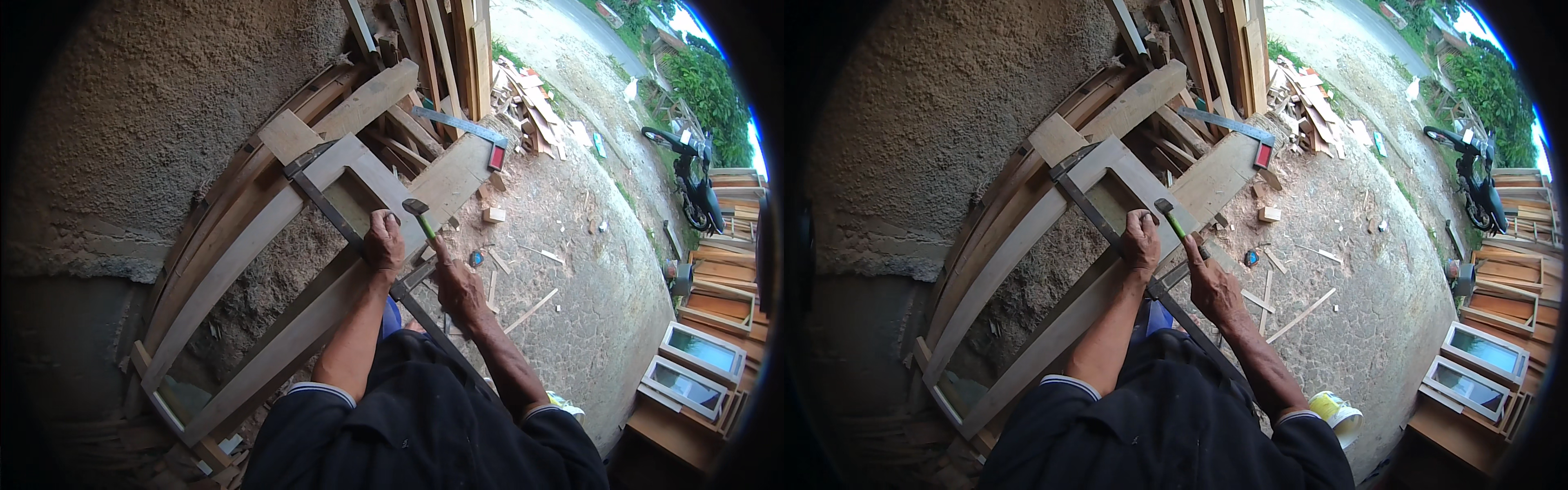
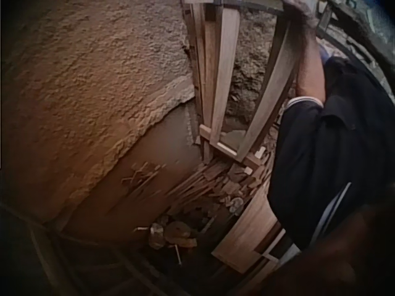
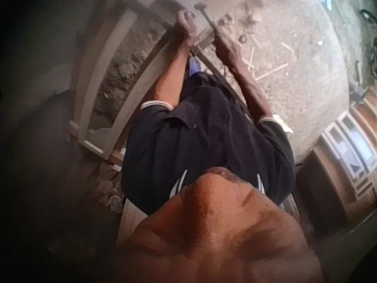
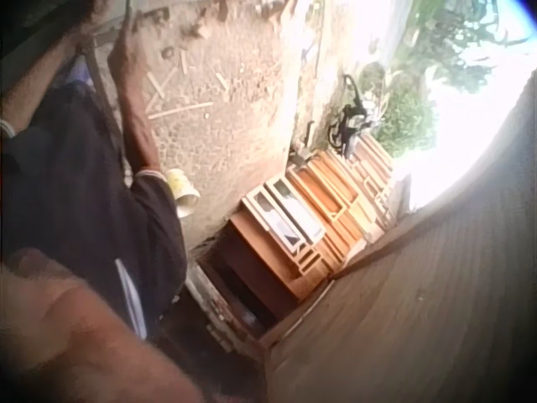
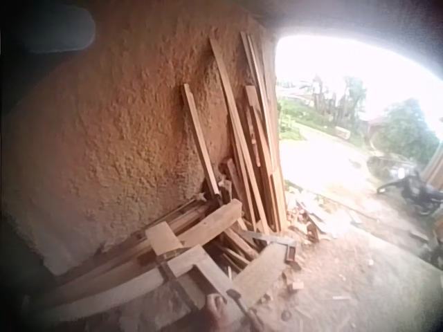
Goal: The person assembles a wooden frame by hand, using a hammer to drive nails into the joints. They repeatedly position the frame, hammer nails, and adjust the pieces to secure the structure.
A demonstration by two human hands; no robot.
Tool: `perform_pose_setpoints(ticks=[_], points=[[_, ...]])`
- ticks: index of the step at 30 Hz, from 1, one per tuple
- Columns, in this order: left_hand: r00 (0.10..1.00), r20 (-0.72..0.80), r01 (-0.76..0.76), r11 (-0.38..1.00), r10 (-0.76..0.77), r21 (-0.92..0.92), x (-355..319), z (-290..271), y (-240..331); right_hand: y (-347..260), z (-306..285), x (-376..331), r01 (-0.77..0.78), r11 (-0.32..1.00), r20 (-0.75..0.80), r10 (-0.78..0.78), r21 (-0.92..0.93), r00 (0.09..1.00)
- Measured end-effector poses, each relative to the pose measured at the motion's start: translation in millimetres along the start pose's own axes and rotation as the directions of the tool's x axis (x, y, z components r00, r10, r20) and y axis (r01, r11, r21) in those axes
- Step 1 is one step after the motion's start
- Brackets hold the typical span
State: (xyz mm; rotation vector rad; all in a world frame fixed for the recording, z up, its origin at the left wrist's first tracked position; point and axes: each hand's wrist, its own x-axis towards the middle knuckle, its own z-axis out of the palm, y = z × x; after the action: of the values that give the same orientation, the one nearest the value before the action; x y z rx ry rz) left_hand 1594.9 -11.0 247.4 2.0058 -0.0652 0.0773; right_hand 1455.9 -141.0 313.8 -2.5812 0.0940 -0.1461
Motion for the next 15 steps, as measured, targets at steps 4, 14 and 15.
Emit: perform_pose_setpoints(ticks=[4,14,15], points=[[1.000,0.001,0.002,0.998,-0.002,0.055,1.1,-0.4,0.7,-0.4,-0.2,0.8,-0.103,0.990,0.181,0.120,-0.100,0.976],[1.000,0.005,-0.025,1.000,0.025,-0.003,-1.5,-1.3,-3.0,-0.4,6.9,-1.7,-0.195,0.979,0.075,0.191,0.056,0.979],[1.000,0.031,-0.001,1.000,0.002,-0.017,0.4,-0.7,-1.3,-1.0,6.9,0.9,-0.168,0.983,0.037,0.165,0.079,0.986]])
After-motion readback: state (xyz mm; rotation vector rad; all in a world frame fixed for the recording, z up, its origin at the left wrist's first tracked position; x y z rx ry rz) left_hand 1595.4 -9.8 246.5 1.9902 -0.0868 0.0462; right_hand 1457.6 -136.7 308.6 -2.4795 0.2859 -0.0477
